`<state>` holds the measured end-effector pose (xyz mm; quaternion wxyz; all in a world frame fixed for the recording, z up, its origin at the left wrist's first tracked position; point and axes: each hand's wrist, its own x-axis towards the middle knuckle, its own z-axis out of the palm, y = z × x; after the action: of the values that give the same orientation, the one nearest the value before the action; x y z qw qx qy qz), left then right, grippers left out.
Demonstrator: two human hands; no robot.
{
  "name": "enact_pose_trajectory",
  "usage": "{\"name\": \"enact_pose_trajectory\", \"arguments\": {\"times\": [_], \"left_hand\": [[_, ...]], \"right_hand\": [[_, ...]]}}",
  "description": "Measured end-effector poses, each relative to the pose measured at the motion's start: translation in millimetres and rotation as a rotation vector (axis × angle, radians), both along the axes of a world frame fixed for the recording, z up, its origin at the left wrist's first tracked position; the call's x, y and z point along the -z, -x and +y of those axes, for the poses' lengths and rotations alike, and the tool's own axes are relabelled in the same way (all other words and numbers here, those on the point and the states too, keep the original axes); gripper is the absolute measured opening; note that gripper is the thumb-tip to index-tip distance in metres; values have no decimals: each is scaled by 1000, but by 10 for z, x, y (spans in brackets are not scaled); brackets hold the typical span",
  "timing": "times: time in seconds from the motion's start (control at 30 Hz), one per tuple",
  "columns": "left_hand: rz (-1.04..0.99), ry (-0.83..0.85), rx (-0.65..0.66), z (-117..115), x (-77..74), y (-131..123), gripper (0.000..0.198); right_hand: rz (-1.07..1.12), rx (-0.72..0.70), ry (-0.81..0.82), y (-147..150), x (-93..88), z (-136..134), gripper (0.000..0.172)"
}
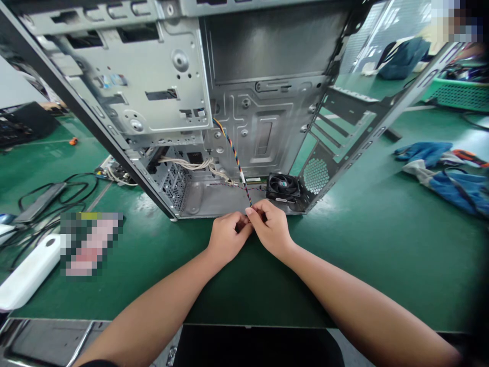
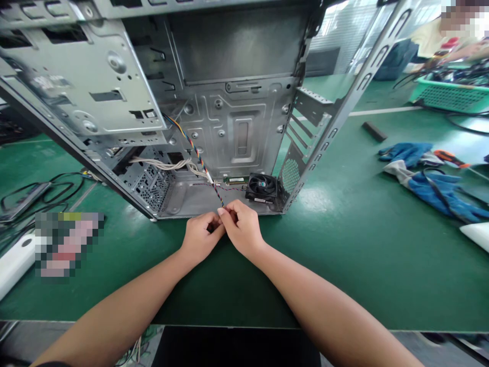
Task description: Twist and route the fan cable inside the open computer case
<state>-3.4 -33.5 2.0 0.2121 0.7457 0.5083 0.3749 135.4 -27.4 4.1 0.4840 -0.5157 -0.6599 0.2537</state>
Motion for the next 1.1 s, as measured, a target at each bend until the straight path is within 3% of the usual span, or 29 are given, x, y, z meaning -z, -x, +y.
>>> {"name": "enact_pose_trajectory", "arguments": {"times": [1.1], "left_hand": [[16,-30,66,-6,13,-7,14]], "right_hand": [[-41,9,-66,1,35,12,27]]}}
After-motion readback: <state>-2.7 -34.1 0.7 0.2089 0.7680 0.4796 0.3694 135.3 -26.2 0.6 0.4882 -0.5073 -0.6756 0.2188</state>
